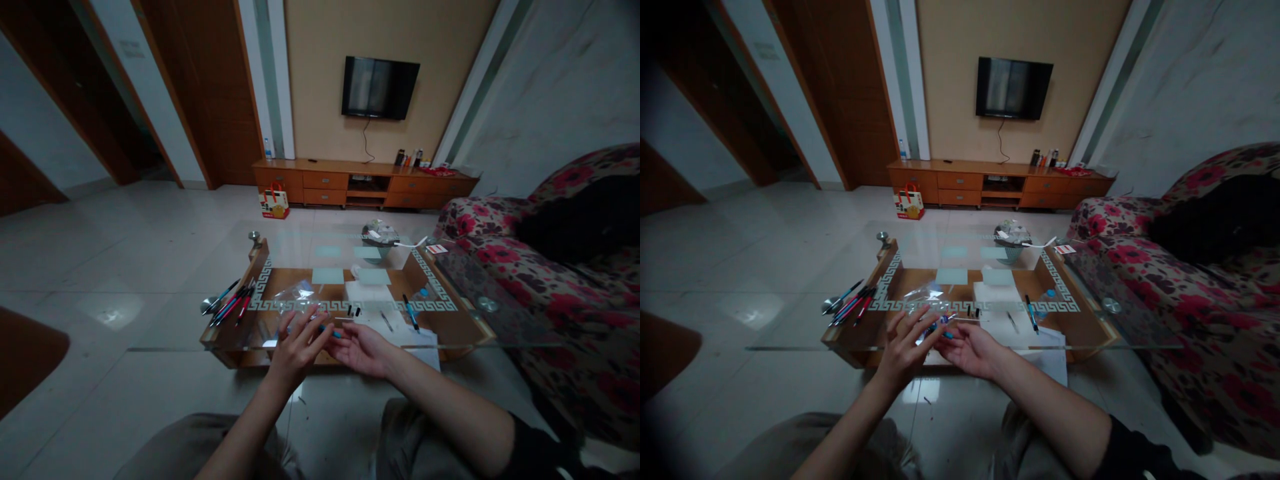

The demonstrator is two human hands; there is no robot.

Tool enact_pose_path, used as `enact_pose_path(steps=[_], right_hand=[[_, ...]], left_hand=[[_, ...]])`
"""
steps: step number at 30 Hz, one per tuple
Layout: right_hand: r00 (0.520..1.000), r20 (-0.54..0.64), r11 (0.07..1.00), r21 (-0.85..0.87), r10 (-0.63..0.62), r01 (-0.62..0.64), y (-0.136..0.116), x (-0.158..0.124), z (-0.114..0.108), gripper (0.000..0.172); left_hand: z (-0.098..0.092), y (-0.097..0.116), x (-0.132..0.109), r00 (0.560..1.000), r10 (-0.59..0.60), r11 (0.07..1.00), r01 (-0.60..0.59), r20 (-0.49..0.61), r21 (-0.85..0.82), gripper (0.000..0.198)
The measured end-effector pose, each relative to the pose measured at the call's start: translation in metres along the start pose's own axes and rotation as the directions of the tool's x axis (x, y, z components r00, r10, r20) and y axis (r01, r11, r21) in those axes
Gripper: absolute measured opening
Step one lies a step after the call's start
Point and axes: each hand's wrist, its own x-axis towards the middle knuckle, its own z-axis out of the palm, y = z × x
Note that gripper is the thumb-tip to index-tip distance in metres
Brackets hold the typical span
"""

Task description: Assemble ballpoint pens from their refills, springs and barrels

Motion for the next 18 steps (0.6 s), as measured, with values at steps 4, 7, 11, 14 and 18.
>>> enact_pose_path(steps=[4,7,11,14,18], right_hand=[[1.0,-0.016,0.999,0.042,0.006,-0.006,0.0,0.0,0.0,0.024],[1.0,-0.01,0.999,0.032,0.006,-0.006,-0.002,0.001,-0.002,0.025],[1.0,0.028,1.0,-0.018,-0.009,0.009,-0.005,0.003,-0.007,0.023],[0.999,0.027,0.995,-0.093,-0.036,0.038,-0.006,0.002,-0.006,0.021],[0.982,0.035,0.951,-0.248,-0.184,0.187,-0.012,-0.004,0.0,0.027]], left_hand=[[-0.001,0.001,-0.001,0.999,-0.005,1.0,0.005,-0.046,0.012,0.037],[-0.001,0.0,-0.001,0.997,-0.035,0.999,0.035,-0.073,0.006,0.039],[-0.003,-0.001,0.002,0.994,-0.087,0.996,0.086,-0.065,-0.025,0.041],[-0.003,-0.002,0.005,0.977,-0.208,0.974,0.203,-0.045,-0.098,0.04],[0.005,-0.006,0.007,0.872,-0.487,0.819,0.477,0.054,-0.32,0.031]])
